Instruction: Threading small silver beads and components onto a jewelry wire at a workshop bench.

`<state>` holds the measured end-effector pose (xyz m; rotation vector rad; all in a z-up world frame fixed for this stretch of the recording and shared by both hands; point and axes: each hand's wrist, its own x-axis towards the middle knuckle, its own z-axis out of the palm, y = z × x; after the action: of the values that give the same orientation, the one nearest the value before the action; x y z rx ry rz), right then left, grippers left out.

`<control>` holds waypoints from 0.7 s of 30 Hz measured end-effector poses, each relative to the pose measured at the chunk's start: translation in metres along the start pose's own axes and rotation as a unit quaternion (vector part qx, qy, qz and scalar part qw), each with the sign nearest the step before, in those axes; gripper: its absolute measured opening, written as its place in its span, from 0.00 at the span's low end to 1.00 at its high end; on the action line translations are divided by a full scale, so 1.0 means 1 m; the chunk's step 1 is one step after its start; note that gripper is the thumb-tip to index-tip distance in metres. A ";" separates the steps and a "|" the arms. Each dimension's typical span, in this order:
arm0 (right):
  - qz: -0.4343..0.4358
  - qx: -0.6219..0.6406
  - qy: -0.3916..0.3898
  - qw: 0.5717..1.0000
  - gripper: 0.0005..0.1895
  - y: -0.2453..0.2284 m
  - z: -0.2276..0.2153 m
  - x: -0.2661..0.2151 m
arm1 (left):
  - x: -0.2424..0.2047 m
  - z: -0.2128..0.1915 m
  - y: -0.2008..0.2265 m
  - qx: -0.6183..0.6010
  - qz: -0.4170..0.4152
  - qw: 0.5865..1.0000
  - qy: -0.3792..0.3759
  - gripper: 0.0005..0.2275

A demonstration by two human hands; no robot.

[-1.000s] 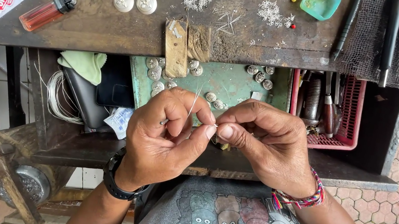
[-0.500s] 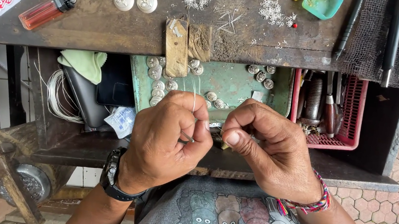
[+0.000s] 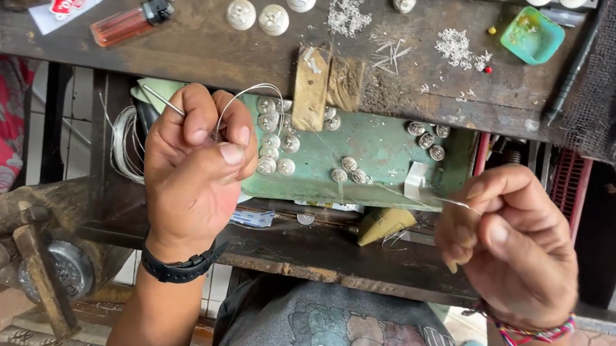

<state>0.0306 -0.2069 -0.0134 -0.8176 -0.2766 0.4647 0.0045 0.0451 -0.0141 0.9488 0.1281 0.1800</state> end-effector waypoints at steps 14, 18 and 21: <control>-0.106 -0.185 -0.067 0.975 0.08 -0.025 -0.035 -0.024 | 0.004 -0.005 0.024 0.128 -0.024 0.984 -0.123 0.09; -0.058 -0.143 -0.160 0.975 0.10 -0.044 -0.026 -0.018 | 0.004 -0.001 0.028 0.224 -0.006 0.951 -0.214 0.08; -0.045 -0.140 -0.213 0.966 0.26 -0.044 -0.041 -0.032 | 0.001 0.011 0.033 0.290 0.003 0.931 -0.223 0.10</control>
<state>0.0324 -0.2755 -0.0091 -0.9714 -0.7891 0.5200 0.0048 0.0549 0.0193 1.5566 -0.2586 -0.0810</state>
